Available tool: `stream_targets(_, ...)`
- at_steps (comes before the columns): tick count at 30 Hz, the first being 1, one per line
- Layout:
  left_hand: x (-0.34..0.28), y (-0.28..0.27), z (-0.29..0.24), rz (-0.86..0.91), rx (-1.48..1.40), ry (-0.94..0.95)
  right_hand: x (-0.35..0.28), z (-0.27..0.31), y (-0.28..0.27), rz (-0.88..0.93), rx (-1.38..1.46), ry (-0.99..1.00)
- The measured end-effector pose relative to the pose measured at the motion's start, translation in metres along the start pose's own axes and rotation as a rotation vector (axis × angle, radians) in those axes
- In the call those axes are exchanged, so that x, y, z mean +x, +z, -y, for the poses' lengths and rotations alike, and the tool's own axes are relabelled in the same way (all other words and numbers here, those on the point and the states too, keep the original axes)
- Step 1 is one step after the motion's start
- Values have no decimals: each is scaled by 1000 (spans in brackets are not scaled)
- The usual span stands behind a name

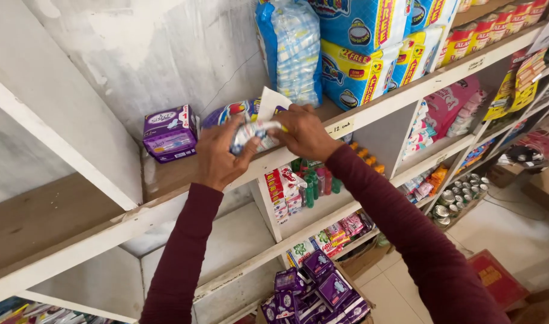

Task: Stocking and organizing sanitary pads and diapers on a retail store shelf.

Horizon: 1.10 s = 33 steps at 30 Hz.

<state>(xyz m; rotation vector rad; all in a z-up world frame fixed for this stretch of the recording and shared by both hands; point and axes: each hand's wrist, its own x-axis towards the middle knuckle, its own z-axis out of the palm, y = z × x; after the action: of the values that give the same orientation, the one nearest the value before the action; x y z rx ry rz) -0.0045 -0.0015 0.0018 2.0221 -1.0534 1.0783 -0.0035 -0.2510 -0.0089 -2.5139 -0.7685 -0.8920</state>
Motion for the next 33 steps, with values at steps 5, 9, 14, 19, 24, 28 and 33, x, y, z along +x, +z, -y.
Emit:
stream_targets(5,8,-1,-9,-44,286,109,29,-35,20,156,617,521)
stream_targets(9,14,10,6,43,370,101,35,-102,70,159,765,657)
stream_targets(14,29,27,41,206,218,3,44,-26,15,113,450,549)
stream_targets(19,43,47,61,256,122,-111,34,2,-1,-240,-134,50)
stream_targets(24,44,36,52,257,-15,-389,36,-7,5,-75,72,-134)
stream_targets(28,39,21,52,59,-428,-174,37,-12,19,-27,72,-34)
stream_targets(33,22,-5,67,234,31,-142,42,-39,37,-109,318,101)
